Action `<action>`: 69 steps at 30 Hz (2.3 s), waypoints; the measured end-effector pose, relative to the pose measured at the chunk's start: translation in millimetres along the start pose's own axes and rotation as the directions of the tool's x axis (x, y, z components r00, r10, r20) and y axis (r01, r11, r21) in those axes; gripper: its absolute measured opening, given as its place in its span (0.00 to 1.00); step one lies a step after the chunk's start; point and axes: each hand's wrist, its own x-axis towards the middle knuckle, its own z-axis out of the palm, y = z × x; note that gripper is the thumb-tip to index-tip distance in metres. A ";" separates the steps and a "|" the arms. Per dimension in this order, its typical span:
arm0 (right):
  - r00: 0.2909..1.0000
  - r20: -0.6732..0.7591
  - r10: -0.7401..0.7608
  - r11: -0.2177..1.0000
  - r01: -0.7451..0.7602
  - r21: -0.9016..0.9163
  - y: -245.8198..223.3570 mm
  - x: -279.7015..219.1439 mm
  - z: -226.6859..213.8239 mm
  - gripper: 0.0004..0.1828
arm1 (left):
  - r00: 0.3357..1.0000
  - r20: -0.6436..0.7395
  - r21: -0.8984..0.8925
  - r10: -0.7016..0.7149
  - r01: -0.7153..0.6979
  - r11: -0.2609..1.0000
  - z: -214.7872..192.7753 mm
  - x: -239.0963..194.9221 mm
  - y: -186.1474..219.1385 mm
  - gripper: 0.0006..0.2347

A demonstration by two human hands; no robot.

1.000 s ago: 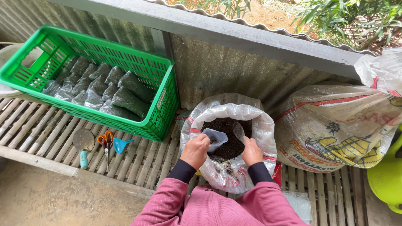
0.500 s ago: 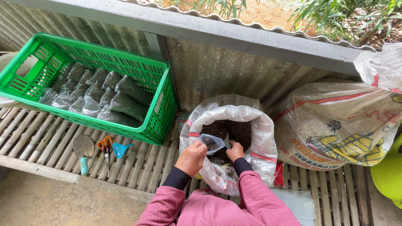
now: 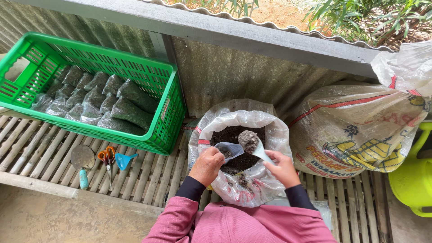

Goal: The person scoops soil from a large sack into small plastic bags using a white plastic scoop. After filling each bag, they fold the top closed and place it into a green plastic crate. The person repeats this process multiple times, occasionally wiping their hands on the sack.

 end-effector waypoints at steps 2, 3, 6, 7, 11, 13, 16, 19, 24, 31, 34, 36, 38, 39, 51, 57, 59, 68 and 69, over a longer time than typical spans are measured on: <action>0.999 0.053 0.003 1.000 -0.003 0.008 -27.4 -11.7 -23.5 0.26 | 1.000 0.015 -0.014 -0.004 0.004 1.000 3.4 0.9 0.2 0.04; 0.996 0.094 0.013 0.999 -0.017 0.038 -41.5 -16.9 -34.4 0.26 | 1.000 0.023 -0.020 -0.007 0.007 1.000 5.5 1.1 0.2 0.04; 0.970 0.231 0.081 0.997 -0.074 -0.036 -82.5 -22.5 -59.6 0.26 | 1.000 0.028 0.011 0.013 -0.013 1.000 12.9 3.2 0.0 0.04; 0.954 0.276 0.112 0.992 -0.091 -0.088 -94.6 -22.6 -64.2 0.25 | 0.999 0.038 0.020 0.018 -0.019 1.000 15.0 3.0 0.3 0.04; 0.914 0.401 -0.059 0.966 0.153 -0.206 -133.1 -16.5 -64.8 0.24 | 0.997 0.052 0.049 0.052 -0.055 0.997 20.6 2.5 0.9 0.03; 0.910 0.397 -0.117 0.880 0.281 -0.383 -148.7 -12.6 -56.9 0.23 | 0.997 0.059 0.057 0.059 -0.062 0.996 22.7 2.2 2.3 0.03; 0.898 0.395 -0.196 0.676 0.416 -0.609 -170.0 -13.5 -39.1 0.20 | 0.995 0.079 0.070 0.060 -0.065 0.995 24.4 2.0 5.2 0.03; 0.894 0.389 -0.224 0.599 0.441 -0.669 -190.2 -17.4 -23.5 0.18 | 0.993 0.071 0.076 0.092 -0.097 0.992 24.8 3.1 8.8 0.03; 0.914 0.391 -0.111 0.420 0.399 -0.815 -212.4 -21.9 7.5 0.14 | 0.992 0.103 0.072 0.078 -0.086 0.994 24.4 5.7 14.1 0.04; 0.867 0.368 -0.336 0.315 0.471 -0.824 -219.0 -28.6 20.0 0.17 | 0.997 -0.008 0.072 0.071 -0.070 0.995 22.8 13.1 6.8 0.04; 0.925 0.227 -0.306 0.435 0.348 -0.830 -208.9 -34.6 -9.2 0.18 | 0.999 -0.052 0.123 -0.001 0.007 0.992 17.5 13.3 -0.1 0.04; 0.894 0.125 -0.430 0.467 0.339 -0.817 -189.2 -34.9 -25.9 0.18 | 0.995 -0.091 0.135 -0.050 0.062 0.989 12.1 12.0 -2.8 0.05; 0.891 0.061 -0.450 0.480 0.300 -0.824 -154.2 -30.4 -34.1 0.17 | 0.991 -0.125 0.131 -0.036 0.052 0.990 9.1 10.7 -2.0 0.05; 0.910 0.053 -0.412 0.476 0.265 -0.838 -130.9 -20.4 -25.3 0.16 | 0.990 -0.139 0.129 -0.027 0.045 0.991 8.2 10.1 -0.8 0.05; 0.967 0.025 0.255 0.458 -0.098 -0.884 56.2 31.0 74.4 0.10 | 0.994 -0.112 0.167 -0.009 0.028 0.986 -1.5 11.4 11.1 0.04; 0.920 0.009 0.392 0.667 -0.278 -0.692 64.1 27.5 84.3 0.13 | 0.991 -0.120 0.251 0.059 -0.027 0.968 -15.5 12.7 13.7 0.05; 0.917 -0.004 0.399 0.691 -0.304 -0.656 70.2 22.3 87.7 0.13 | 0.993 -0.107 0.263 0.044 -0.014 0.965 -15.6 11.8 15.0 0.05; 0.927 -0.123 0.354 0.862 -0.375 -0.341 94.0 11.6 112.9 0.22 | 0.998 -0.065 0.255 0.000 0.016 0.967 -13.4 15.2 11.3 0.04; 0.943 -0.142 0.301 0.894 -0.330 -0.302 94.6 7.6 108.9 0.22 | 0.998 -0.059 0.254 -0.004 0.019 0.967 -12.6 16.4 10.2 0.04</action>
